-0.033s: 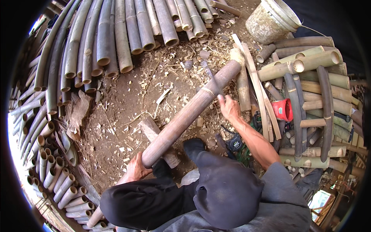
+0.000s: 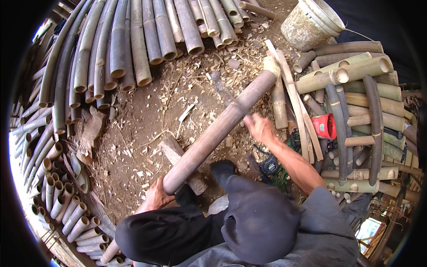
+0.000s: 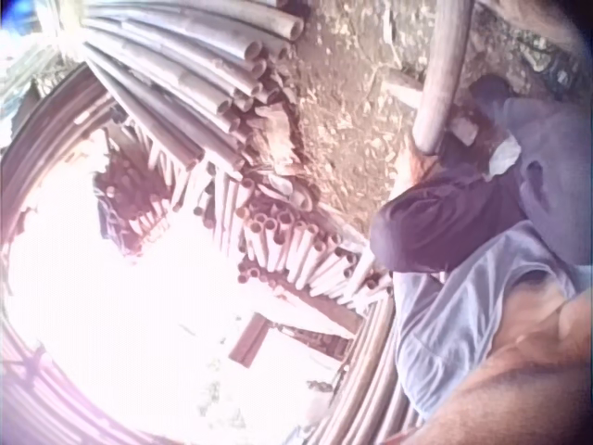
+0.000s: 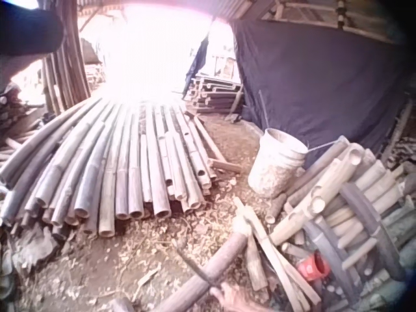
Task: The person sits on the ground and uses a knife to split a long bamboo pole into thin strips. They repeatedly shave and separate the bamboo, then set the finished strips aside. Later, they pick up a new bamboo pole and begin splitting it as well.
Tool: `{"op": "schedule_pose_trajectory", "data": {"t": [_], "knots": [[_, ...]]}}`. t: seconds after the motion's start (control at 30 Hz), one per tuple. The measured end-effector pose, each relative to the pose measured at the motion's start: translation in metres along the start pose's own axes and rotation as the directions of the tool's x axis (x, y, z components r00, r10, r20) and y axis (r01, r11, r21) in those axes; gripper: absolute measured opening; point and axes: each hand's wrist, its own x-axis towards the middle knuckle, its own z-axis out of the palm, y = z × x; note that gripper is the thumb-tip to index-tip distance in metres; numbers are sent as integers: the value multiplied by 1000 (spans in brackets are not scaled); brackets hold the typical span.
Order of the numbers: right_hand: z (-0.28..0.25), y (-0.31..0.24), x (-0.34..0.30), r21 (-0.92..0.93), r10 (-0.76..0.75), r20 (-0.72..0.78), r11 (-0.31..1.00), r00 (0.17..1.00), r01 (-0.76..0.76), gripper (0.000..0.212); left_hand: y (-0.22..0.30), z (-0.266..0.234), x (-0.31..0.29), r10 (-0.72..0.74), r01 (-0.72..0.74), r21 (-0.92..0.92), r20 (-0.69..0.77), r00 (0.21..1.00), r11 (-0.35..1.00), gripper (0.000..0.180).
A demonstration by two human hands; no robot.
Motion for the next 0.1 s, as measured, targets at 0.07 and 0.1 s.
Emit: {"op": "schedule_pose_trajectory", "data": {"t": [0.07,0.1], "knots": [[10,-3,-8,-192,-524,-210,850,825,491,63,-3,-1,-3,1,0,-26,28,1000,1000,86],[5,1,-9,-54,-269,3,962,963,268,60,-2,-3,-2,-3,4,-19,47,999,1000,87]]}}
